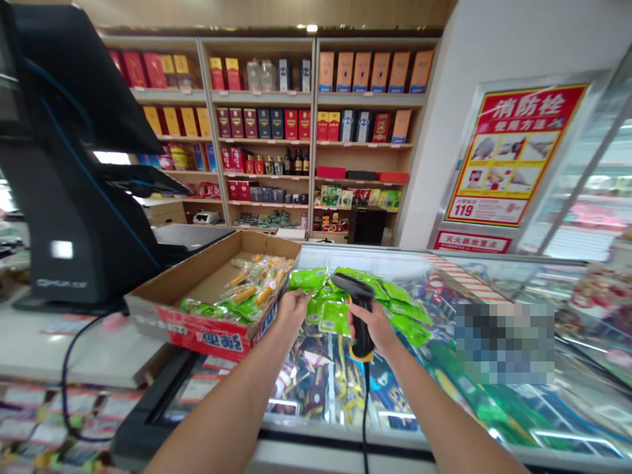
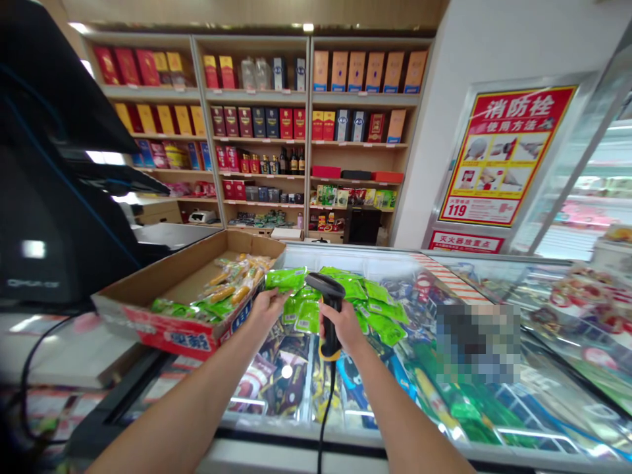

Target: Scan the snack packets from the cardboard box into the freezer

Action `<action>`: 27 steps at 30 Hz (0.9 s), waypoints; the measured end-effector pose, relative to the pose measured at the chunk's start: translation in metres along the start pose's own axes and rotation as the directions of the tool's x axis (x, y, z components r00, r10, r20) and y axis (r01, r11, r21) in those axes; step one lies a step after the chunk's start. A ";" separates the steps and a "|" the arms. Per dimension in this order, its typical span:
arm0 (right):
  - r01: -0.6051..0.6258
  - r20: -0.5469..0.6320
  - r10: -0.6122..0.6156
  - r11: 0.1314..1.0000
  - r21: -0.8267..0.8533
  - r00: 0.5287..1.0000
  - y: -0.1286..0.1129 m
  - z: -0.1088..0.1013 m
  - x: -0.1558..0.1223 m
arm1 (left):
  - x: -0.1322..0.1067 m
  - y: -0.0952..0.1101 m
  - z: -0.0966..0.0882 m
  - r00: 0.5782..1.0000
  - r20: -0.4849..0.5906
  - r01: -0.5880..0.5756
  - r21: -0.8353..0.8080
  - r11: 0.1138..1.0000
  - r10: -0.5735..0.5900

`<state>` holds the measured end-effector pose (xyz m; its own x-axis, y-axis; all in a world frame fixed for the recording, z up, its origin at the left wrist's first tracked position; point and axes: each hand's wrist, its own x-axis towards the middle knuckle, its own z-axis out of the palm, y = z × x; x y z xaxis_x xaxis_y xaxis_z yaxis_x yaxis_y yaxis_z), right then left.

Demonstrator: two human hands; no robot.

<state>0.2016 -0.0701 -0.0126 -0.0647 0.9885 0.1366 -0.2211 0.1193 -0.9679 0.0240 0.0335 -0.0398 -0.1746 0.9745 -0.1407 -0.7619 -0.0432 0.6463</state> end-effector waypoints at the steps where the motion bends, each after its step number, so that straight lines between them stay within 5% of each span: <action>1: 0.009 0.002 -0.009 1.000 -0.012 1.000 0.000 0.000 -0.001 | 0.000 -0.002 -0.001 1.000 -0.010 0.010 -0.004 1.000 -0.011; 11: 0.099 -0.019 -0.104 0.979 -0.179 0.994 -0.001 0.002 -0.002 | -0.026 -0.004 0.011 0.990 -0.060 0.113 -0.240 0.964 -0.131; 27: 0.120 0.002 -0.122 0.980 -0.161 0.993 -0.001 0.001 -0.003 | -0.035 0.002 0.015 0.982 -0.071 0.148 -0.300 0.942 -0.176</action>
<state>0.2007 -0.0730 -0.0117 -0.0397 0.9664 0.2539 -0.0682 0.2509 -0.9656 0.0381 0.0025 -0.0220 -0.0813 0.9488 -0.3052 -0.9311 0.0370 0.3629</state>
